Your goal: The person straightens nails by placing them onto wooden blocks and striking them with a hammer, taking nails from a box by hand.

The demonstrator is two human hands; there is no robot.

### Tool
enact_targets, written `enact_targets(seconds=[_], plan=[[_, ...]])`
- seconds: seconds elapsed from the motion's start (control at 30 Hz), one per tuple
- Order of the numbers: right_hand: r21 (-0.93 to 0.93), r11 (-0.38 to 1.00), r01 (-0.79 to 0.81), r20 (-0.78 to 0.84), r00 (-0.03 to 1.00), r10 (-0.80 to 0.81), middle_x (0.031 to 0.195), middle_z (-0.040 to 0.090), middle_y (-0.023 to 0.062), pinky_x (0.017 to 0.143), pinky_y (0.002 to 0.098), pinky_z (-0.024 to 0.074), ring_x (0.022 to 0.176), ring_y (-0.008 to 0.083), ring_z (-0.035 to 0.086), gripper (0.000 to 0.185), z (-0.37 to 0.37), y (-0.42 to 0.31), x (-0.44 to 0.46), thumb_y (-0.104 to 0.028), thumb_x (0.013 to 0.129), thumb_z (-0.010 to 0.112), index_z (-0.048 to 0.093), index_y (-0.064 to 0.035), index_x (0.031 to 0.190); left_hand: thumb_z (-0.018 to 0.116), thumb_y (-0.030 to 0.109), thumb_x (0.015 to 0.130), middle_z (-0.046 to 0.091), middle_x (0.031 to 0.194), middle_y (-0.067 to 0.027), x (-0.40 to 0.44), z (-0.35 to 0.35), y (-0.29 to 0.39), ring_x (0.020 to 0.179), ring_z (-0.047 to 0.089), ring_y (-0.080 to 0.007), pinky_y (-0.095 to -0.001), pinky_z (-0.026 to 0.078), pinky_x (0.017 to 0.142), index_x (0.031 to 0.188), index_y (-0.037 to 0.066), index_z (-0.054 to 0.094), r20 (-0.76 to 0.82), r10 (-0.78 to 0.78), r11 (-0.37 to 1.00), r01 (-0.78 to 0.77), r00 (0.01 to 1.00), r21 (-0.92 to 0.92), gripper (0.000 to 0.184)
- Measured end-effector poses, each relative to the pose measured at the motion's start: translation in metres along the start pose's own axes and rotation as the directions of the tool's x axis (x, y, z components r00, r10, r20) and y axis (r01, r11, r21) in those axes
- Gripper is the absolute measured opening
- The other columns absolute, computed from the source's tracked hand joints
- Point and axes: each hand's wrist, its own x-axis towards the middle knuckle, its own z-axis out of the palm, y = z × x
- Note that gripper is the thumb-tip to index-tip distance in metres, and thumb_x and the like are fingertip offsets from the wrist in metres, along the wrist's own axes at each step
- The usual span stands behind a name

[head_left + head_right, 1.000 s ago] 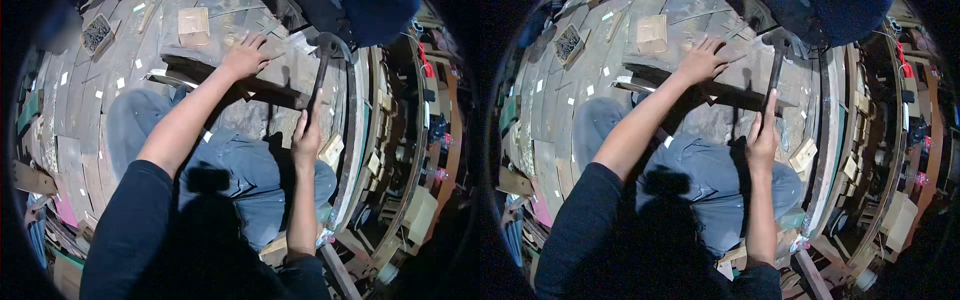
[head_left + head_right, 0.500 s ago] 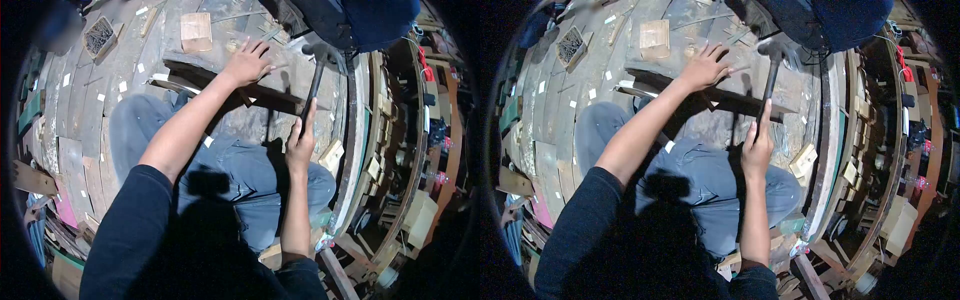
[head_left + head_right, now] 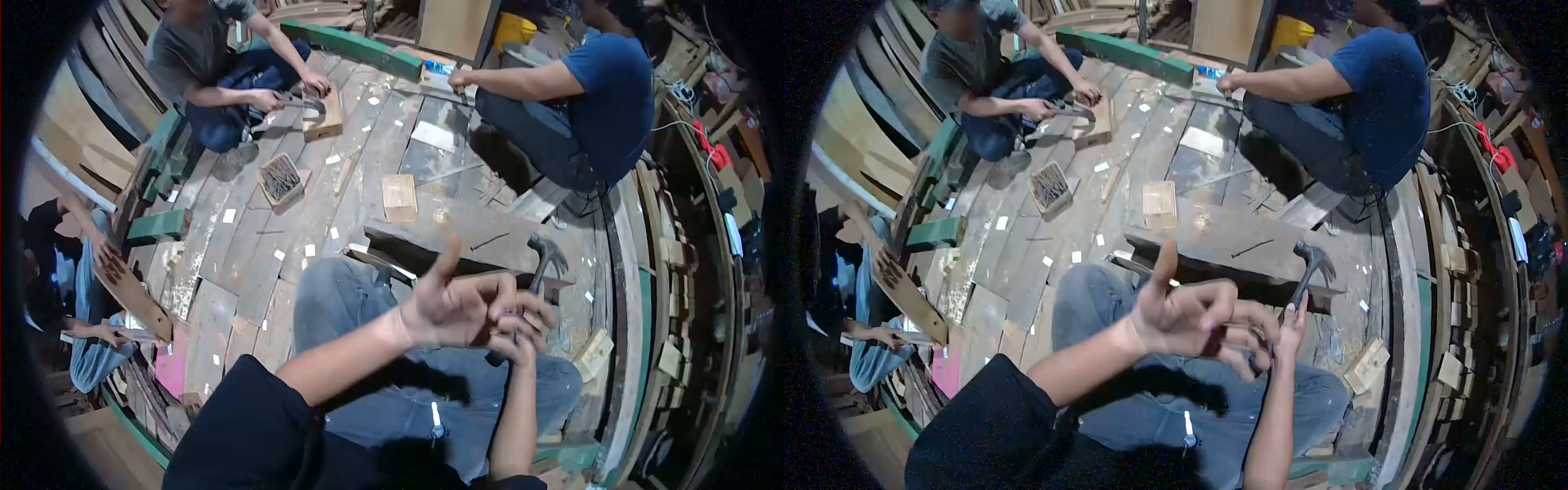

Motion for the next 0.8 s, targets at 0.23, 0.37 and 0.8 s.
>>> enact_targets(seconds=[0.23, 0.37, 0.8], plan=[[-0.302, 0.953, -0.018, 0.108, 0.993, 0.053, 0.137, 0.052, 0.0291, 0.108, 0.0393, 0.038, 0.128, 0.0369, 0.051, 0.073, 0.002, -0.076, -0.033, -0.025, 0.094, 0.063, 0.028, 0.0026, 0.152, 0.021, 0.086, 0.087, 0.035, 0.146, -0.0316, -0.009, 0.033, -0.063, 0.132, 0.042, -0.0462, -0.0571, 0.033, 0.108, 0.101, 0.003, 0.054, 0.023, -0.084, 0.99, 0.086, 0.996, -0.108, 0.09], [-0.353, 0.935, 0.024, 0.062, 0.998, -0.003, 0.128, 0.057, 0.0253, 0.1, 0.0403, 0.0454, 0.114, 0.0379, 0.059, 0.074, -0.006, -0.043, -0.036, -0.021, 0.092, 0.068, 0.03, -0.0012, 0.152, 0.025, 0.086, 0.087, 0.038, 0.146, -0.0304, -0.025, 0.031, -0.089, 0.128, 0.046, -0.0416, -0.0527, 0.036, 0.107, 0.102, 0.004, 0.055, -0.018, -0.103, 0.977, 0.098, 0.995, -0.19, 0.088], [0.32, 0.947, -0.018, 0.813, 0.518, -0.265, 0.099, 0.067, 0.0086, 0.083, 0.0313, 0.0516, 0.093, 0.0165, 0.064, 0.026, -0.008, -0.278, -0.083, -0.018, 0.092, 0.071, 0.069, 0.0018, 0.109, 0.02, 0.085, 0.088, 0.041, 0.135, -0.0306, -0.061, 0.011, -0.134, 0.122, 0.046, -0.0411, -0.0548, 0.034, 0.105, 0.096, 0.006, 0.053, -0.121, -0.249, 0.899, 0.183, 0.961, -0.398, 0.085]])
